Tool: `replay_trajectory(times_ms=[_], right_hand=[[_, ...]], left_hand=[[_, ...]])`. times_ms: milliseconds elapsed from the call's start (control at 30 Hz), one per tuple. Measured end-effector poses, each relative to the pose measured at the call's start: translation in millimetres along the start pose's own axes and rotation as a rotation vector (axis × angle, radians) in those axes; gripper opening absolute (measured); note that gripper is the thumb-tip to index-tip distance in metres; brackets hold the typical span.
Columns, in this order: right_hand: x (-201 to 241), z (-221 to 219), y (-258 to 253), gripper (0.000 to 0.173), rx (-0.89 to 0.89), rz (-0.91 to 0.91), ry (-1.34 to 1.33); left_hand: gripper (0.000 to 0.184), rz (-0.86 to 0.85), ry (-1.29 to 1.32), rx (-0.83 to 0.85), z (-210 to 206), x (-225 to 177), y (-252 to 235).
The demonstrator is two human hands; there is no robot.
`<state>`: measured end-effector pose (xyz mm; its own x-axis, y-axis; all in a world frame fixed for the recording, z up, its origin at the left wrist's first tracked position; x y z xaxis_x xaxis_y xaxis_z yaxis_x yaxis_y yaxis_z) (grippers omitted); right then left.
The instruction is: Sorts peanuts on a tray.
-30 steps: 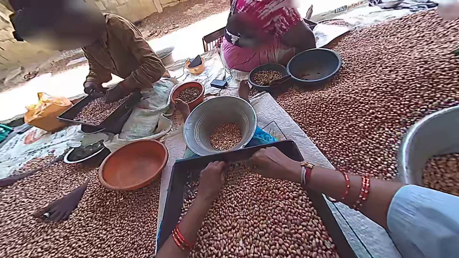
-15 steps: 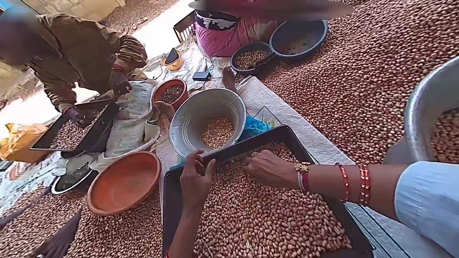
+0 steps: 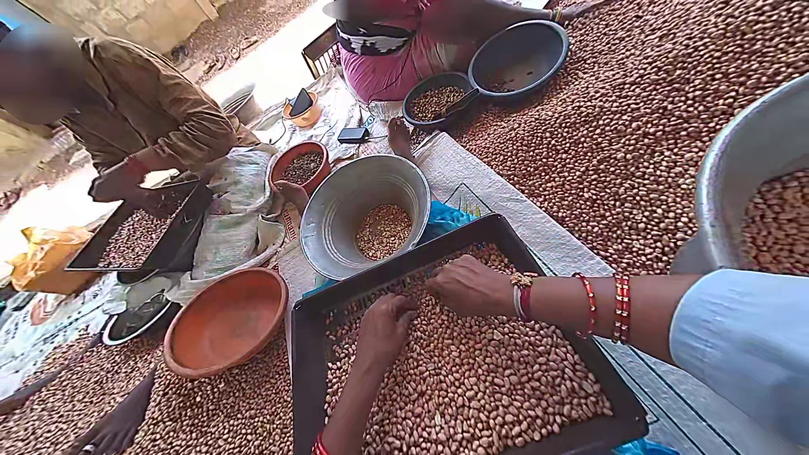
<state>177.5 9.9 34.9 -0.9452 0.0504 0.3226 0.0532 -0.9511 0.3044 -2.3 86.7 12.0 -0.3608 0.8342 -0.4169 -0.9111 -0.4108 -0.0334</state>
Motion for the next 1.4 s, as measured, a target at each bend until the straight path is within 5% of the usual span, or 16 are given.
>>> replay_trajectory(times_ms=[333, 733, 900, 1000, 1133, 1267, 1400], right_hand=[[-1.2, 1.4, 0.1, 0.019, 0.046, -0.012, -0.001], [-1.0, 10.6, -2.7, 0.022, -0.005, 0.045, -0.068], [1.0, 1.1, 1.0, 0.019, -0.013, 0.102, -0.029], [1.6, 0.1, 1.4, 0.020, 0.010, 0.102, -0.016], [3.1, 7.4, -1.8, 0.023, 0.050, 0.017, -0.147], [-0.3, 31.5, -4.2, 0.019, 0.022, -0.157, -0.518], [-0.3, 25.2, -6.8, 0.019, 0.040, -0.142, -0.460]], left_hand=[[0.017, -0.148, -0.134, -0.219, 19.8, 2.7, -14.1], [0.017, -0.102, -0.344, -0.012, 10.2, -2.9, -30.6], [0.033, -0.064, -0.243, -0.453, 63.5, 5.4, -16.5], [0.016, -0.044, -0.186, -0.270, 58.8, -3.6, -4.2], [0.018, 0.045, -0.203, 0.084, 21.3, -15.9, 4.4], [0.019, 0.066, -0.245, 0.127, 5.4, -21.0, 6.6], [0.026, 0.168, -0.288, 0.234, 6.4, -25.5, 4.9]])
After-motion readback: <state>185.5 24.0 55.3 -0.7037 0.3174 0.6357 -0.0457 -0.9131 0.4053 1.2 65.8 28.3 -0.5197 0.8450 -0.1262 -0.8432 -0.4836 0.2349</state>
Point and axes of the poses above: each hand's wrist, its own y-axis away from the middle knuckle, its own z-axis out of the back of the hand, x = y × z, the point moved 3 cm from there along -y, towards the middle knuckle, and after that the axes turned 15 degrees about -z, right-handed, at the moved point
